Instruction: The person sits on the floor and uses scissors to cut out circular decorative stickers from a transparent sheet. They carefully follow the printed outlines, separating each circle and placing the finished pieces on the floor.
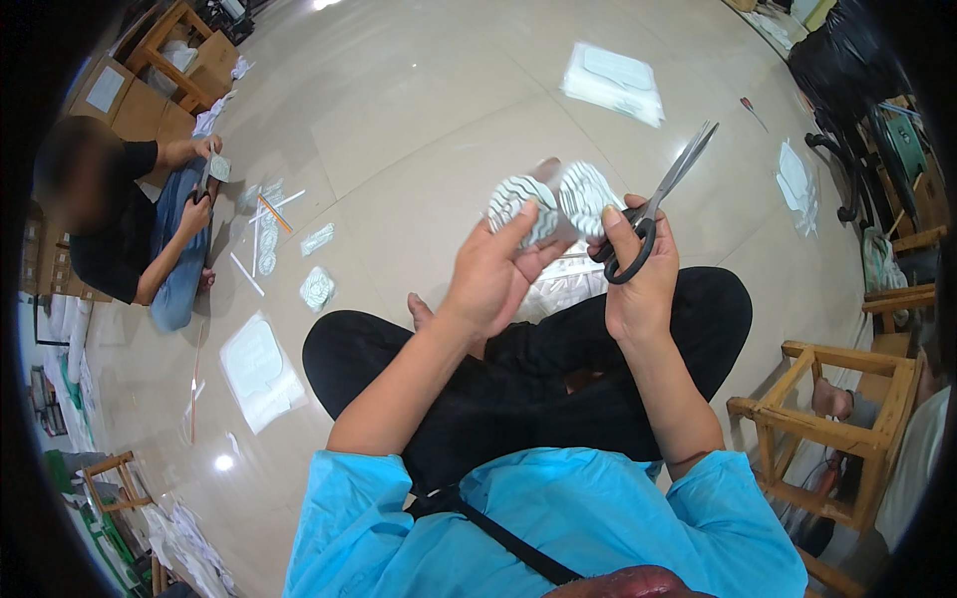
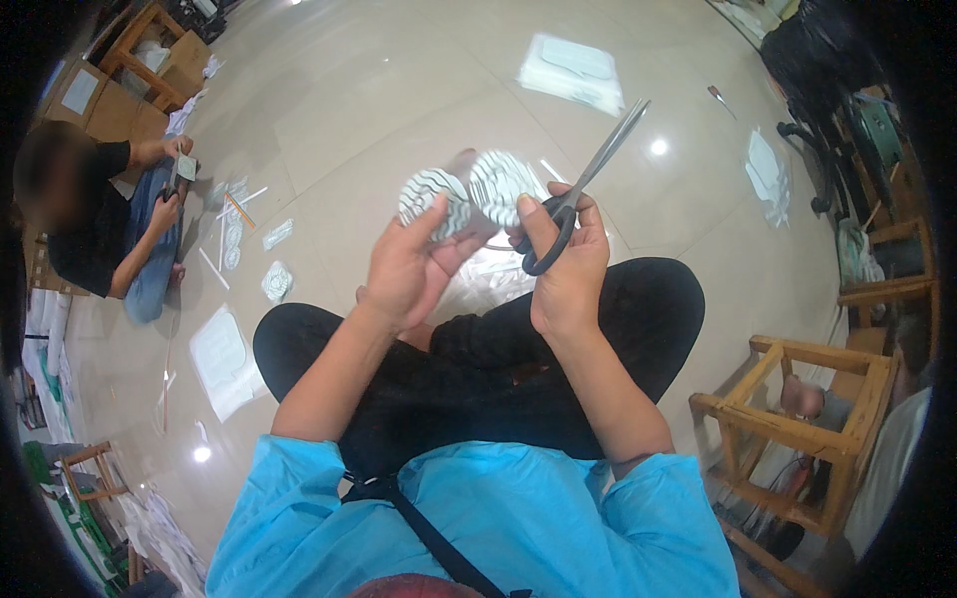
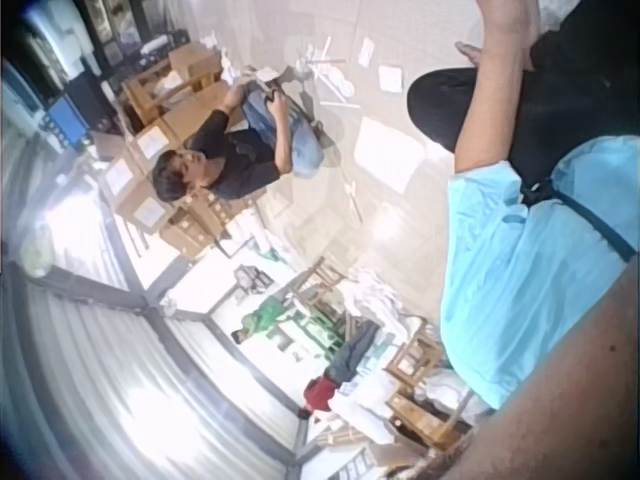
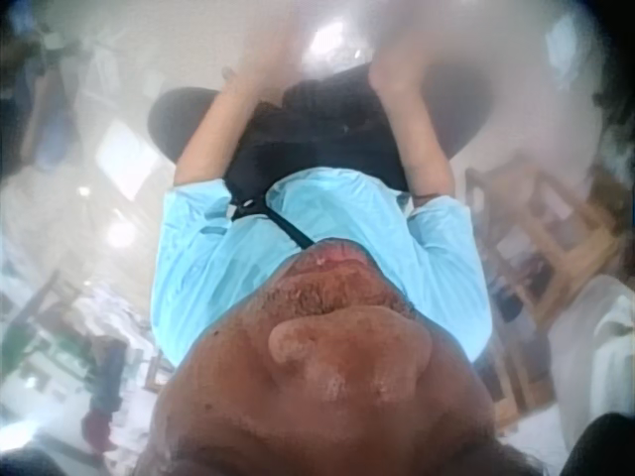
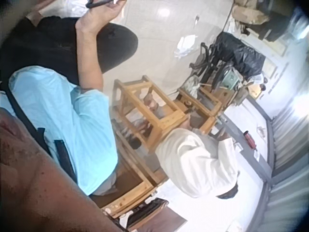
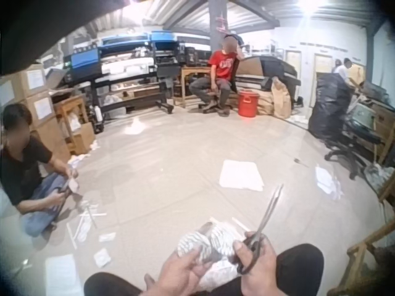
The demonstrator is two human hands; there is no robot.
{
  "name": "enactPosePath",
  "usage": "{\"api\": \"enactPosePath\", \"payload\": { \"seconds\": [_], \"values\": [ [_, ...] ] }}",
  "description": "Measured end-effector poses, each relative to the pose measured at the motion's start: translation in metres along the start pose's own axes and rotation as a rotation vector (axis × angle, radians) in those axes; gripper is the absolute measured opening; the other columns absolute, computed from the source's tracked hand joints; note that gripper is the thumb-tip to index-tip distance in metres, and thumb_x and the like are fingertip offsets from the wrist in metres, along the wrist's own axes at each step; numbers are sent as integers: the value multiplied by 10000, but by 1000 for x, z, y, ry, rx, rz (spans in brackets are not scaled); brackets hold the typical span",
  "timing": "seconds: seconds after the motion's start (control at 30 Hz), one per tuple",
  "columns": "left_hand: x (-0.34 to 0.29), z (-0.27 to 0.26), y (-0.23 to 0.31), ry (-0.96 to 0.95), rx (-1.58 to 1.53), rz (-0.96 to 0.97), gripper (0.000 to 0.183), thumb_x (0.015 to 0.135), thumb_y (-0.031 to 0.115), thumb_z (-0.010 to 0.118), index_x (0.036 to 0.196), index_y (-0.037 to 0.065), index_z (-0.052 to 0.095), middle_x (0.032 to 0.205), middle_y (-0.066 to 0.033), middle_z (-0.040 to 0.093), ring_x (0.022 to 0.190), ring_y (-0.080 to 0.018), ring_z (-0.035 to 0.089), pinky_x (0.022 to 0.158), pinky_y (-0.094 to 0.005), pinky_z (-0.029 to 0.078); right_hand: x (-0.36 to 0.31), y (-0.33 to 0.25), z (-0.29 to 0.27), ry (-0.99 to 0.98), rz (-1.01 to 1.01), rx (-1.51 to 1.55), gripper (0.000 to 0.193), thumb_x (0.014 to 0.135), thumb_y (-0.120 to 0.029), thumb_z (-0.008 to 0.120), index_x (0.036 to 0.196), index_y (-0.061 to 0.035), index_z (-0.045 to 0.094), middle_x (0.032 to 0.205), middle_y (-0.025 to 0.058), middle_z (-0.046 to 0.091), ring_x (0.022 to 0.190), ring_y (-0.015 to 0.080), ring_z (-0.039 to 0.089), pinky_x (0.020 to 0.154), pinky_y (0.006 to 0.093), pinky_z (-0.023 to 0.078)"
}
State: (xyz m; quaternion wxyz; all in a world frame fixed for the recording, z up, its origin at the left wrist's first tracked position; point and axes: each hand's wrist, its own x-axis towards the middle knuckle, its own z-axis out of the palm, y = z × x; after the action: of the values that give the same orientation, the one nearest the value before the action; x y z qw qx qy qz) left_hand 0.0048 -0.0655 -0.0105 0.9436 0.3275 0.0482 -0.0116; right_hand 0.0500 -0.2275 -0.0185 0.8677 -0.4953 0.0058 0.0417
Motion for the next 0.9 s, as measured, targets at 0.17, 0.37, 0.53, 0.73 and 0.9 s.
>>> {"api": "enactPosePath", "payload": {
  "seconds": [0.17,0.37,0.53,0.73,0.9],
  "values": [
    [0,-17,45,-58,-71,143,433,1138,197,444,1425,-127,451,1442,-290,565,1370,-415,564,1225,-569,441,-5,1,2,-112,-65,-107,345,965,-59,782,1236,-10,573,875,67,702,764,134,700,708,270,573],
    [-6,-30,82,-77,-248,182,484,1145,230,400,1430,-161,418,1445,-298,555,1424,-439,499,1274,-587,366,-25,5,3,-537,75,-313,343,924,-38,776,1211,15,595,825,42,680,725,83,662,661,240,535],
    [-13,-33,99,-119,-320,262,483,1140,242,411,1450,-128,440,1472,-277,554,1458,-428,464,1292,-606,317,-38,13,10,-619,112,-407,351,914,-48,802,1193,20,601,833,43,688,736,65,647,671,221,511],
    [-15,-28,100,-115,-274,241,470,1134,232,430,1467,-98,451,1495,-253,555,1445,-399,493,1284,-606,333,-41,15,14,-662,184,-449,369,910,-55,817,1202,20,604,823,21,689,739,50,635,693,205,494],
    [-13,-27,89,-165,-252,148,460,1131,219,443,1467,-95,443,1468,-266,559,1420,-388,519,1265,-584,381,-41,14,16,-638,197,-448,376,911,-55,821,1210,20,606,808,15,684,726,46,631,688,200,488]
  ]
}}
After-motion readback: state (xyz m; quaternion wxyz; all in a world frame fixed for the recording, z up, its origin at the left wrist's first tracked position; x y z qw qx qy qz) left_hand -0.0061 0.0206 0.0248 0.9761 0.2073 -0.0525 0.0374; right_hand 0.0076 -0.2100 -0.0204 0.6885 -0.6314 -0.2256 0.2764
